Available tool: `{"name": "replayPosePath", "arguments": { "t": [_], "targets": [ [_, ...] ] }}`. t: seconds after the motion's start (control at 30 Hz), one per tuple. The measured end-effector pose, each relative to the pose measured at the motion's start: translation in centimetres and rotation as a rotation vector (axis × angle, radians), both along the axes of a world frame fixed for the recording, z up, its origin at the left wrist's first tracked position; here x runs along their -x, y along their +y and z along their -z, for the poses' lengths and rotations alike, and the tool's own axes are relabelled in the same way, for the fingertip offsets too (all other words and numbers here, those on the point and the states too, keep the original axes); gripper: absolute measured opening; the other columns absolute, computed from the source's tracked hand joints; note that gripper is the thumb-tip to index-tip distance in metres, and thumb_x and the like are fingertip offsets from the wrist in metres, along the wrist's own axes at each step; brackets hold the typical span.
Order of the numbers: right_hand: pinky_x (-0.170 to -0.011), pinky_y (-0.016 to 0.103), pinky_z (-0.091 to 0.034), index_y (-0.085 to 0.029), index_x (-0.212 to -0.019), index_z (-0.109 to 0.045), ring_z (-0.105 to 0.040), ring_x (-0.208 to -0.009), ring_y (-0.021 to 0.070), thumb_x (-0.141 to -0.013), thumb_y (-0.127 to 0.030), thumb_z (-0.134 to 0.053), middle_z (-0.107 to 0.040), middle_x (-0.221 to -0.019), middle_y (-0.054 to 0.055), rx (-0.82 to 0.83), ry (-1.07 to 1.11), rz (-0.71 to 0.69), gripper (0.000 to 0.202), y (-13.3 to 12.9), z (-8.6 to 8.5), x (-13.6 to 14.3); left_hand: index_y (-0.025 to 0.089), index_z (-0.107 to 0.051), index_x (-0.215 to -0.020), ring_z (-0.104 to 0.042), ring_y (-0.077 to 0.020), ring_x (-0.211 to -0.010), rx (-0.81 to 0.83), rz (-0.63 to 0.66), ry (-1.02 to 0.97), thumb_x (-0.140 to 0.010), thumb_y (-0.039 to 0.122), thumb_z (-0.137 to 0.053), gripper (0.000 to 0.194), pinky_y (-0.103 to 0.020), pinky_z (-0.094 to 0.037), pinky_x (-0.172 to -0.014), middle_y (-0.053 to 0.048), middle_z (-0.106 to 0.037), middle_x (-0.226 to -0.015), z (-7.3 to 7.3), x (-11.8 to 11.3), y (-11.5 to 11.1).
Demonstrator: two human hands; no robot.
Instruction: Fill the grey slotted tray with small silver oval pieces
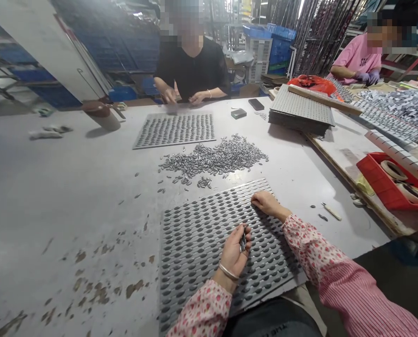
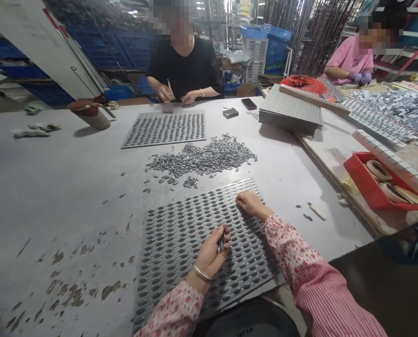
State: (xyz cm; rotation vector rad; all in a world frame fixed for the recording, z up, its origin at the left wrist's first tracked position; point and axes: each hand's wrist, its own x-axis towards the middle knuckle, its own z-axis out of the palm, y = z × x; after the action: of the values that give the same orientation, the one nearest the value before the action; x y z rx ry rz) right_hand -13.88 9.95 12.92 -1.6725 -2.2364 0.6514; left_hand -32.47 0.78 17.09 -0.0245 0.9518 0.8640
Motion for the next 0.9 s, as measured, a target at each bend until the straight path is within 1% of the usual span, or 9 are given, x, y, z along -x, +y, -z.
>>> {"name": "replayPosePath", "arguments": {
  "t": [0.13,0.23,0.33,0.43,0.57,0.73,0.9],
  "targets": [
    [-0.079,0.028,-0.034,-0.016,-0.082,-0.063,-0.049,-0.084,0.0179,-0.086,-0.020,-0.048,-0.062,-0.084,0.007,-0.091,-0.114,-0.079,0.016,-0.2,-0.3,0.0,0.011,-0.060,-0.082,-0.053,-0.0060,-0.052,-0.003,-0.005,0.003,-0.083,0.012,-0.052,0.008,-0.013,-0.042,-0.040,-0.004,-0.059,-0.070,-0.2,0.0,-0.1],
    [-0.079,0.028,-0.035,-0.016,-0.083,-0.063,-0.048,-0.084,0.0179,-0.088,-0.021,-0.047,-0.061,-0.083,0.007,-0.148,-0.156,-0.056,0.017,-0.3,-0.6,-0.3,0.011,-0.060,-0.082,-0.053,-0.0061,-0.053,0.005,-0.007,-0.014,-0.082,0.012,-0.053,0.007,-0.013,-0.042,-0.041,-0.004,-0.059,-0.070,0.0,0.0,-0.2],
    [-0.076,0.027,-0.036,-0.017,-0.085,-0.063,-0.049,-0.083,0.0168,-0.088,-0.026,-0.048,-0.060,-0.083,0.005,-0.111,-0.122,-0.004,0.018,-0.4,-0.7,-0.8,0.011,-0.060,-0.084,-0.054,-0.0067,-0.054,0.011,-0.009,-0.031,-0.081,0.012,-0.053,0.007,-0.014,-0.043,-0.042,-0.005,-0.060,-0.072,0.3,-0.1,-0.2],
    [-0.074,0.026,-0.036,-0.018,-0.083,-0.065,-0.050,-0.082,0.0163,-0.082,-0.029,-0.057,-0.060,-0.083,0.004,-0.042,-0.137,-0.026,0.014,-0.3,-0.4,-1.2,0.010,-0.061,-0.084,-0.054,-0.0069,-0.054,0.028,-0.012,-0.043,-0.082,0.011,-0.051,0.010,-0.015,-0.044,-0.043,-0.005,-0.059,-0.072,0.4,-0.1,-0.2],
    [-0.074,0.026,-0.036,-0.018,-0.082,-0.066,-0.051,-0.083,0.0171,-0.079,-0.024,-0.060,-0.061,-0.082,0.005,-0.026,-0.191,-0.070,0.009,0.2,-0.4,-1.0,0.010,-0.060,-0.084,-0.053,-0.0064,-0.054,0.027,-0.008,-0.040,-0.084,0.009,-0.047,0.013,-0.014,-0.043,-0.043,-0.005,-0.058,-0.071,0.2,-0.2,-0.1],
    [-0.074,0.026,-0.035,-0.020,-0.080,-0.067,-0.053,-0.086,0.0189,-0.078,-0.018,-0.056,-0.063,-0.087,0.006,-0.026,-0.260,-0.142,0.012,0.7,-1.3,-0.4,0.010,-0.061,-0.085,-0.052,-0.0060,-0.054,0.000,0.002,-0.048,-0.084,0.010,-0.048,0.013,-0.014,-0.042,-0.044,-0.005,-0.058,-0.072,0.4,-0.2,-0.3],
    [-0.069,0.025,-0.036,-0.021,-0.079,-0.067,-0.055,-0.083,0.0189,-0.075,-0.017,-0.058,-0.065,-0.084,0.005,0.018,-0.299,-0.156,0.011,1.2,-1.7,-0.4,0.010,-0.061,-0.084,-0.052,-0.0057,-0.054,-0.001,0.006,-0.049,-0.083,0.010,-0.049,0.012,-0.013,-0.042,-0.043,-0.005,-0.058,-0.071,0.6,-0.3,-0.3]
  ]
}}
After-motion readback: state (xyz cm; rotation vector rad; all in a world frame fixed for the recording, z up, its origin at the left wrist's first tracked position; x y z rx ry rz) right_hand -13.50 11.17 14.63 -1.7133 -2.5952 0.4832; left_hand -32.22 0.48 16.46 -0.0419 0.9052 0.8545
